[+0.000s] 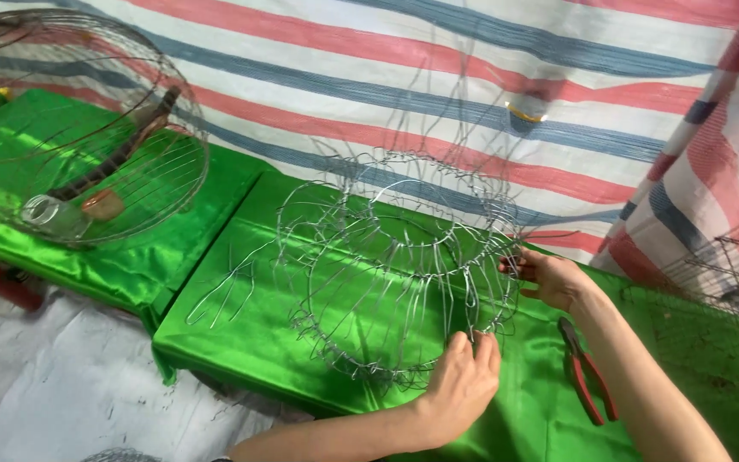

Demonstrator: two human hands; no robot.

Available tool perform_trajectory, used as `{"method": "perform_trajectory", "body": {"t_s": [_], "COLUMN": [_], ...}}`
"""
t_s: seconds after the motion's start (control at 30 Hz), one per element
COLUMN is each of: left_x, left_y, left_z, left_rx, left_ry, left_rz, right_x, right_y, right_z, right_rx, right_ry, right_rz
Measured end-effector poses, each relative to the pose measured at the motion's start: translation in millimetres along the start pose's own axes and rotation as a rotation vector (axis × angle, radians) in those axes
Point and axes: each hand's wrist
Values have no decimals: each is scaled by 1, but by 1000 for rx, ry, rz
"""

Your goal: Tightening and securing wire connections to assemble a metal wire cage structure

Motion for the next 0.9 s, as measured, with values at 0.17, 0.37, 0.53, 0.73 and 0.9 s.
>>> {"method": "perform_trajectory", "body": {"t_s": [0.17, 0.37, 0.53, 0.73, 0.9], "left_x": [-24, -97, -109, -42, -6], "left_y": [-2, 121, 272, 381, 414], "left_z": [6, 93, 39, -64, -90], "left_rx": [-139, -814, -1043, -1501, -1885], "left_ry": [15, -149, -299, -436, 93], "left_rz": [-77, -371, 73, 629, 689], "right_x": [-32, -141, -167, -130, -123], "right_y": [-5, 17, -13, -55, -50], "right_z": [5, -69, -99, -111, -154], "right_rx": [-335, -699, -491, -6, 216], "right_ry": [-165, -306, -333, -377, -482], "right_rz": [250, 302, 168, 136, 151]}}
Point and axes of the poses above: each hand's wrist, its own x-axis towards the middle knuckle, its own z-axis out of the back of the hand, y = z × x, and after that the axes turned 14 degrees about y, right-handed
